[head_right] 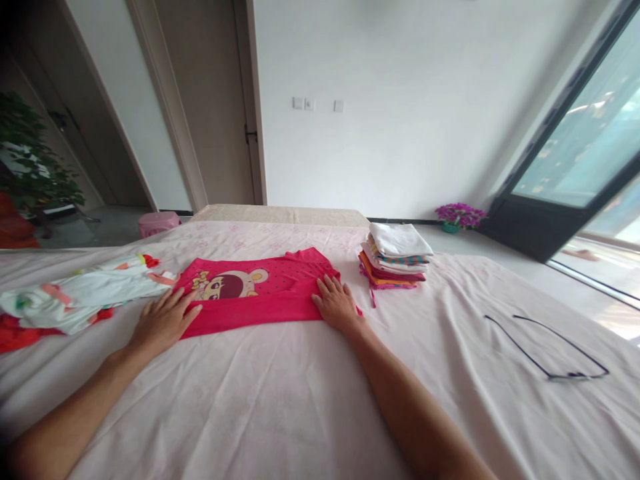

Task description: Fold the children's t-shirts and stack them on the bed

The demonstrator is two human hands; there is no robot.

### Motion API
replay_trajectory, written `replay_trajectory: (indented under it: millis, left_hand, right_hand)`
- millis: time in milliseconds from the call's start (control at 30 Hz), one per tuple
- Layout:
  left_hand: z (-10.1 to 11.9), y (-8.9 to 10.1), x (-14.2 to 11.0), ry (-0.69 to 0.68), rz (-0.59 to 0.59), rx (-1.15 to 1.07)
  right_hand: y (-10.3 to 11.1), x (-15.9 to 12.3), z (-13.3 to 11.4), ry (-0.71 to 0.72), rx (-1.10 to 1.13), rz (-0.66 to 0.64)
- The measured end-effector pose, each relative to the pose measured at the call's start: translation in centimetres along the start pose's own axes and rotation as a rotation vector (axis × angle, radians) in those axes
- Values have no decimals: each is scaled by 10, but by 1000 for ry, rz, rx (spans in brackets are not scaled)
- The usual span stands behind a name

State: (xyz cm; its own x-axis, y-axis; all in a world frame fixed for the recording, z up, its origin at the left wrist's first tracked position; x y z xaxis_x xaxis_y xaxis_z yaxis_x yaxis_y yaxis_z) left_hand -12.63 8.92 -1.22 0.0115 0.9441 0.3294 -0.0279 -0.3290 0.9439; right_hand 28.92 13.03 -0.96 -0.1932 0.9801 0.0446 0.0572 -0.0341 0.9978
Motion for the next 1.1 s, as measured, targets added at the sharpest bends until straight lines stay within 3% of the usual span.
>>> replay_trajectory:
  millis: [100, 167, 233, 333, 467, 767, 900, 1100]
  left_hand:
    - [10, 18, -1, -70, 137, -18]
    - [22, 30, -4, -196, 200, -94]
    - [37, 37, -8, -347, 204, -205]
    - [58, 38, -14, -487, 118, -316]
    - [74, 33, -17, -505, -3, -334]
    - [81, 16, -15, -469, -163, -226]
    - [85, 11, -15, -433, -142, -246]
    - [100, 12, -22, -562, -121, -315]
  right_hand:
    - [3, -1, -2, 2, 11, 6]
    - [5, -2, -2, 0, 15, 14]
    - [6, -2, -3, 2, 20, 19]
    - [7, -3, -3, 2, 30, 23]
    - [8, -2, -3, -2, 37, 30]
    - [10, -4, -4, -1, 40, 42]
    - [11, -4, -5, 5, 35, 52]
    - [8, -3, -3, 5, 30, 62]
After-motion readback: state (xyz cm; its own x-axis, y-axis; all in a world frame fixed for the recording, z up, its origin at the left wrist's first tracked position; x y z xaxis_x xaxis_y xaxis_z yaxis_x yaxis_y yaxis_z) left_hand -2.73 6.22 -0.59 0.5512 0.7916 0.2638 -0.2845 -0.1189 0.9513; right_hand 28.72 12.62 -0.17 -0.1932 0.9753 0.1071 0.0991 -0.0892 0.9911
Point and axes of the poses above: each hand's wrist, its own x-axis towards the middle knuckle, its own y-axis out of the back of the hand, z = x × y, the point moved 8 cm from there along x, towards the middle knuckle, and after that the axes turned 1 degree about -y, right-handed, at the moved point
